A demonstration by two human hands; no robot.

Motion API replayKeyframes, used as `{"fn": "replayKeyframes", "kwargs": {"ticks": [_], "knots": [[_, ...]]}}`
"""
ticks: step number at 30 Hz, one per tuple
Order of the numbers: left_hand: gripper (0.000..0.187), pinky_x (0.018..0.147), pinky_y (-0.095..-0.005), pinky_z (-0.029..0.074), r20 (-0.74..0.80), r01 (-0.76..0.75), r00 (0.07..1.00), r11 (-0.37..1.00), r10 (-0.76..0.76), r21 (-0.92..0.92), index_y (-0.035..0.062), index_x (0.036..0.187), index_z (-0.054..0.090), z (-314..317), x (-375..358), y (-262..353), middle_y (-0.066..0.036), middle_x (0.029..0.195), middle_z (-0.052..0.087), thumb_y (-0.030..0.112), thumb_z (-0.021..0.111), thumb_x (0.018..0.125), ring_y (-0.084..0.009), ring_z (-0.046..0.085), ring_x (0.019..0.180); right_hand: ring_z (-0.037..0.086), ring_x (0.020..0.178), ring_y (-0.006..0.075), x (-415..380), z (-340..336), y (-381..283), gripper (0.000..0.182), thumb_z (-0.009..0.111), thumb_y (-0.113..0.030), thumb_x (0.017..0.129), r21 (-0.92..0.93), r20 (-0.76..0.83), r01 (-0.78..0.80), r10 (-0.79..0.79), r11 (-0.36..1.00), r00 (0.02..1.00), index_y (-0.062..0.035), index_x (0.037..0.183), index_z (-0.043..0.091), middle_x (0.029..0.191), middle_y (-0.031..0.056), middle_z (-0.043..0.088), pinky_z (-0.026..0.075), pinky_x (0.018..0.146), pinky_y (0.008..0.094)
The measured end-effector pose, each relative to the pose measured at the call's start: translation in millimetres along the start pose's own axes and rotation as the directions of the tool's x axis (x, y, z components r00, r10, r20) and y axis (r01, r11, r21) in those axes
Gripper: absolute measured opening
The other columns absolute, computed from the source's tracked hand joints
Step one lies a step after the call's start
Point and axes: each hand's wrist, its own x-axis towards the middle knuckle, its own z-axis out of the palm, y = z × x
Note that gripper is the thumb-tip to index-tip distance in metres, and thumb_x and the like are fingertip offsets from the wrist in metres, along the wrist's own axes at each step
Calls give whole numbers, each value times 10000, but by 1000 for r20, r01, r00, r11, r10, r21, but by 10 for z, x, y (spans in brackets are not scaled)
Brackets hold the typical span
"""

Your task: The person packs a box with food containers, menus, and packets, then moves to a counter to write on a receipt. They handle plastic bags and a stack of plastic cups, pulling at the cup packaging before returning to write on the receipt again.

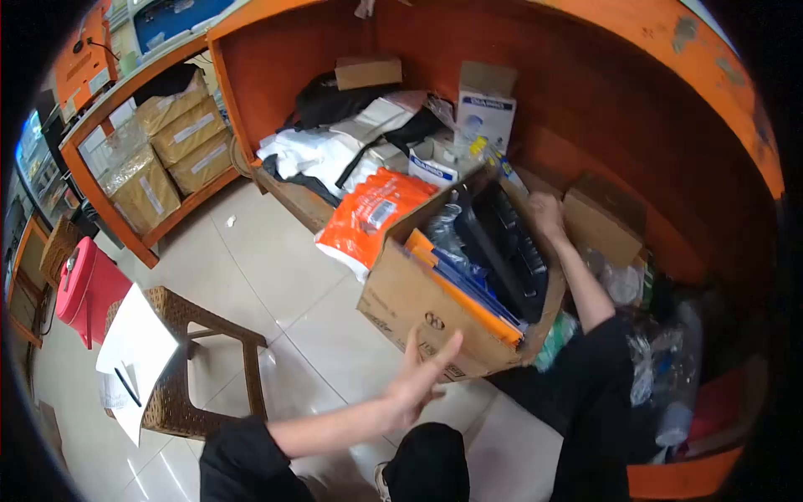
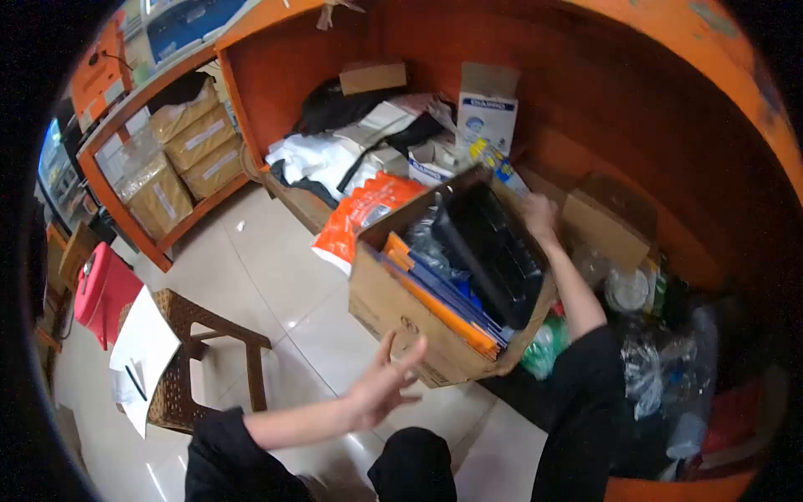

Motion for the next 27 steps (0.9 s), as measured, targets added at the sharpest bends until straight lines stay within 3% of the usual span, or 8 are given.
{"fn": "replayKeyframes", "kwargs": {"ticks": [2,4,6,9,15,17,24,27], "knots": [[1159,968,-647,188,-6,0,1000,999,0,46,241,1296,-321,-167,246,-163,-194,1440,-30,556,633,717,-413,-23,1316,599,616,255,116,437,786,101,498,-15,744,662,-171,30,112,749,979,-25,727,597,673,111,605,473,574,327],[1173,956,-663,185,-21,-10,1000,1000,11,23,248,1257,-378,-334,744,-406,-189,1440,-37,555,623,728,-409,-34,1316,620,693,177,-56,-68,221,176,449,15,761,353,-22,-75,88,932,996,-15,813,615,767,113,635,474,612,276],[1260,647,-402,477,89,9,996,999,-4,-51,180,1160,-477,-414,1331,-620,-218,1288,336,605,617,700,-318,499,1011,628,738,182,-96,-112,-34,191,450,15,769,251,63,-75,61,965,996,-14,848,622,813,117,646,479,644,273],[1275,541,-332,457,119,-95,987,989,108,-112,152,1103,-516,-355,1354,-648,-210,1202,429,603,609,709,-279,559,887,601,914,200,-262,-266,-342,205,500,-18,801,278,-368,-28,133,960,920,-31,963,623,963,121,638,453,803,276],[1243,752,-433,509,63,-279,957,958,283,-67,142,1255,-384,-258,1538,-592,-201,1432,38,623,609,683,-370,450,1123,521,1024,249,-1118,-610,-1265,274,412,-117,897,405,-603,-255,466,878,647,21,1080,561,1105,139,567,384,921,335],[970,800,-356,482,157,-258,955,966,250,27,104,1406,-33,-586,1528,-548,-165,1354,333,465,616,781,-241,545,1016,525,983,242,-1216,-422,-1931,280,404,-133,916,531,-626,68,337,844,703,57,1060,550,1056,136,572,393,899,332],[257,679,-285,494,-414,-732,362,530,835,429,-1,1024,558,-1920,-1077,-99,-110,922,581,-31,476,782,-167,586,800,536,922,183,-1625,212,-5028,146,473,-65,865,976,112,-29,-383,215,917,14,953,558,976,110,569,431,795,289],[450,735,-309,428,-777,-562,-431,537,458,628,-6,1160,402,-2693,-2075,-261,-105,1009,513,-8,573,744,-210,531,867,561,872,213,-1848,75,-6202,223,572,-147,833,911,393,-171,-659,377,641,-9,1008,564,948,114,568,455,740,324]]}}
